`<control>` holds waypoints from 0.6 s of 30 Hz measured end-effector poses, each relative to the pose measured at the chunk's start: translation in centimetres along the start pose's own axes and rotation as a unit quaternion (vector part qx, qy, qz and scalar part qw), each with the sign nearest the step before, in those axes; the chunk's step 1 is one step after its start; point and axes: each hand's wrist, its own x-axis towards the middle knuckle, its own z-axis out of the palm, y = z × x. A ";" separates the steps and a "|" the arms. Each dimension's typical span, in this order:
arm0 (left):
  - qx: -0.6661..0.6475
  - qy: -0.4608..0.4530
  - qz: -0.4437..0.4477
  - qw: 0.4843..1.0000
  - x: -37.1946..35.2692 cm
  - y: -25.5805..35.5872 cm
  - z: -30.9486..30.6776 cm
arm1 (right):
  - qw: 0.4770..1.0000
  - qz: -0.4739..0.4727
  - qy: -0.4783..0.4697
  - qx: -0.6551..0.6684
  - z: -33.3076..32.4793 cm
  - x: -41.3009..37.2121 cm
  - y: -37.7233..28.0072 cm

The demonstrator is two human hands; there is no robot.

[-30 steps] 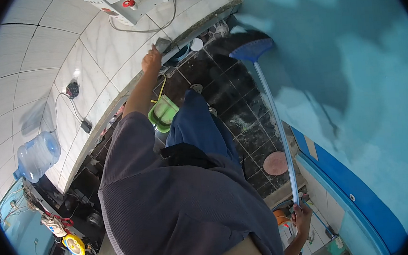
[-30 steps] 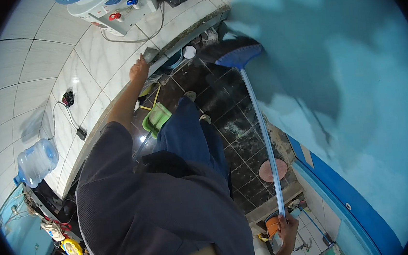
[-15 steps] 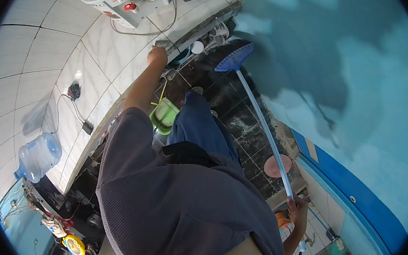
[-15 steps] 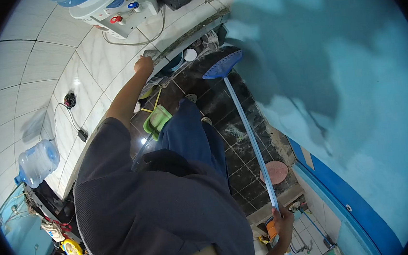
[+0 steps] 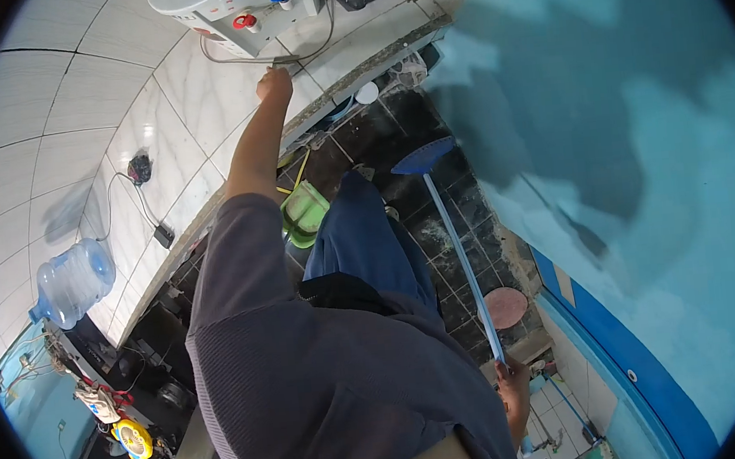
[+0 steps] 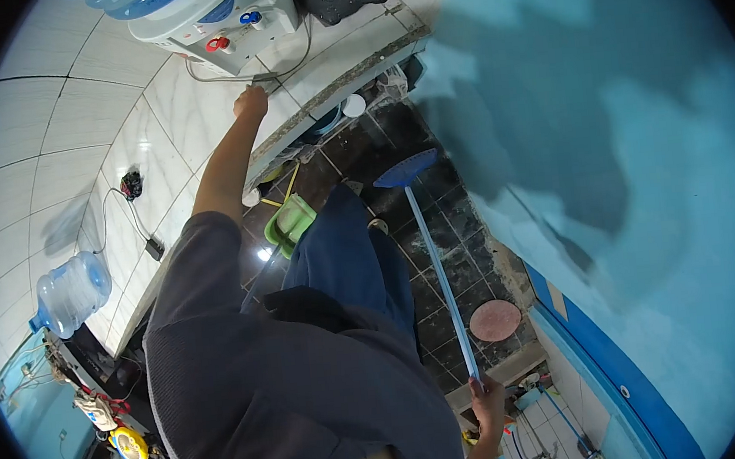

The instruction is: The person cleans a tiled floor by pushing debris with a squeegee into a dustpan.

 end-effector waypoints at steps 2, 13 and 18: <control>0.052 -0.056 0.007 0.997 -0.6 1.7 -1.6 | 1.000 0.008 -0.007 -0.007 -0.3 0.0 -0.8; 0.074 -0.069 -0.015 0.995 -1.3 0.9 -3.1 | 0.999 -0.023 0.001 -0.028 0.4 0.6 -3.8; 0.069 -0.081 0.001 0.994 -1.6 0.9 -3.5 | 0.998 -0.033 -0.014 -0.046 0.5 2.0 -4.2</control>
